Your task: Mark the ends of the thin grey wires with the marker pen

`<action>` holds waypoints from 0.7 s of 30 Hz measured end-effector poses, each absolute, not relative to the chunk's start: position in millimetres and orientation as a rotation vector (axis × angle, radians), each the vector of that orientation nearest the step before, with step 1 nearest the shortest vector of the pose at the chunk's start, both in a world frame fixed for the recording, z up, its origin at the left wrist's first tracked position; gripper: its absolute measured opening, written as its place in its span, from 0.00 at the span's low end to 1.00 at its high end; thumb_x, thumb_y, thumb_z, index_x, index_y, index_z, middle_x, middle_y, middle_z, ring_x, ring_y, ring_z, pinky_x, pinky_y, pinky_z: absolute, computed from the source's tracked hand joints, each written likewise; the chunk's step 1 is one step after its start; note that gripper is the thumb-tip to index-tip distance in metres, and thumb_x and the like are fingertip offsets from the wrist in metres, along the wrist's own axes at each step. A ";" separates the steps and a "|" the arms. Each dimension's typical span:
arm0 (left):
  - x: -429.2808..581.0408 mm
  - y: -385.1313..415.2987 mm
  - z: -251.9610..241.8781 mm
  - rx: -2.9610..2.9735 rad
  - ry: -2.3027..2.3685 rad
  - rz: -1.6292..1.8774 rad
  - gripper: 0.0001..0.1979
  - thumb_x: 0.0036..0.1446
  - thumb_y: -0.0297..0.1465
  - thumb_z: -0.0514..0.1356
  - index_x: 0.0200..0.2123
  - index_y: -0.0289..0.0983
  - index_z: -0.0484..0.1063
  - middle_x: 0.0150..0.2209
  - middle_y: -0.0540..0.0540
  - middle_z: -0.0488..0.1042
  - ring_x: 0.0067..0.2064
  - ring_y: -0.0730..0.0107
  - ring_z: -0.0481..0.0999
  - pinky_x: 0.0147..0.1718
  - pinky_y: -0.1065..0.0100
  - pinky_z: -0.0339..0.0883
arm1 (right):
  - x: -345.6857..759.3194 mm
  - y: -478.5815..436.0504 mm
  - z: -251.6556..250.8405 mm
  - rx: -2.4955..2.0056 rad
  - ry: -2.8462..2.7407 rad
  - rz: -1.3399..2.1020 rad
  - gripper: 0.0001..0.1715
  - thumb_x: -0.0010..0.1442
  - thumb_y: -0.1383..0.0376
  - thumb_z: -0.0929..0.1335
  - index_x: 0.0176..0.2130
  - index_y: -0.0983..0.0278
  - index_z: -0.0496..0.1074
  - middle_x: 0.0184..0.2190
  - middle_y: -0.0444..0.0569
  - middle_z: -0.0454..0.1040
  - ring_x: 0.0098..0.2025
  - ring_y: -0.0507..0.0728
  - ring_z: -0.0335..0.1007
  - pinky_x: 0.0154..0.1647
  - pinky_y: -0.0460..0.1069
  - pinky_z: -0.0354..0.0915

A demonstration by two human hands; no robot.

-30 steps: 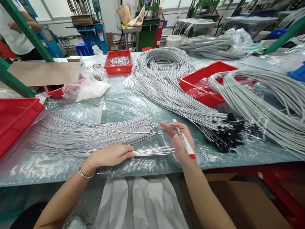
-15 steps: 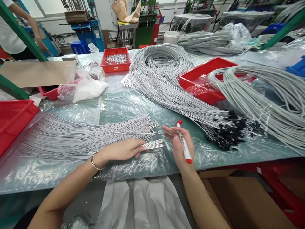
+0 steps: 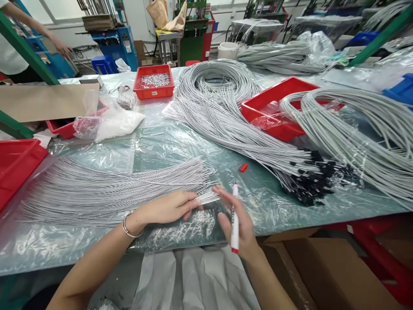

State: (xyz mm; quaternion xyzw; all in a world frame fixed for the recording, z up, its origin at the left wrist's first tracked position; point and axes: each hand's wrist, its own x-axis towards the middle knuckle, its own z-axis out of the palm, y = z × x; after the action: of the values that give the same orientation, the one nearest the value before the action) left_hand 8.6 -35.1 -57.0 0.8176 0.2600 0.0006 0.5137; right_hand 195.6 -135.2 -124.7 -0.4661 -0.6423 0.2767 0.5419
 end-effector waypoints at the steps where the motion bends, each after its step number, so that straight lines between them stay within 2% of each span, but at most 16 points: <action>1: 8.7 -35.8 -56.8 1.972 0.630 0.012 0.19 0.68 0.40 0.43 0.37 0.36 0.67 0.23 0.54 0.65 0.25 0.77 0.64 0.29 0.73 0.58 | 192.5 -137.3 -125.9 -1.119 -1.614 0.635 0.30 0.63 0.71 0.62 0.62 0.58 0.54 0.60 0.54 0.62 0.65 0.64 0.50 0.62 0.64 0.55; 4: 10.5 -39.1 -54.3 1.981 0.639 0.044 0.18 0.68 0.39 0.43 0.35 0.36 0.67 0.24 0.54 0.65 0.25 0.77 0.64 0.29 0.73 0.58 | 185.8 -138.0 -127.3 -1.119 -1.737 0.528 0.36 0.61 0.72 0.63 0.64 0.58 0.51 0.60 0.54 0.63 0.65 0.64 0.51 0.61 0.64 0.56; 9: 12.2 -42.7 -51.1 1.965 0.667 0.055 0.17 0.68 0.37 0.44 0.29 0.37 0.61 0.25 0.54 0.71 0.25 0.77 0.66 0.30 0.73 0.57 | 188.9 -131.2 -121.5 -1.176 -1.491 0.520 0.35 0.62 0.71 0.63 0.64 0.59 0.50 0.56 0.56 0.68 0.57 0.61 0.65 0.57 0.59 0.63; 15: 11.4 -42.3 -54.5 1.951 0.673 0.101 0.18 0.67 0.38 0.45 0.28 0.36 0.62 0.25 0.53 0.69 0.25 0.77 0.64 0.28 0.73 0.56 | 185.6 -128.7 -117.5 -1.179 -1.748 0.450 0.36 0.61 0.69 0.65 0.64 0.58 0.51 0.58 0.55 0.65 0.62 0.64 0.57 0.60 0.63 0.57; 19: 10.6 -42.0 -51.9 1.925 0.693 0.111 0.18 0.67 0.38 0.47 0.27 0.36 0.63 0.24 0.54 0.68 0.23 0.79 0.61 0.25 0.74 0.54 | 187.8 -128.7 -119.7 -1.170 -1.681 0.480 0.40 0.63 0.68 0.63 0.67 0.58 0.41 0.61 0.57 0.60 0.62 0.64 0.56 0.59 0.63 0.58; 21: 10.1 -42.0 -50.8 1.921 0.698 0.121 0.17 0.67 0.37 0.47 0.28 0.35 0.64 0.24 0.54 0.69 0.22 0.79 0.60 0.25 0.74 0.54 | 190.3 -128.1 -119.0 -1.188 -1.661 0.474 0.41 0.63 0.68 0.63 0.67 0.58 0.40 0.62 0.58 0.59 0.62 0.64 0.56 0.59 0.64 0.58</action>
State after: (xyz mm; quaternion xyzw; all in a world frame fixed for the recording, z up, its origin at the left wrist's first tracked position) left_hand 10.1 -42.0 -50.8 0.8012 0.2910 0.0506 0.5204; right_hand 190.3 -128.1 -119.0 -0.4912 -0.6864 0.1958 0.4992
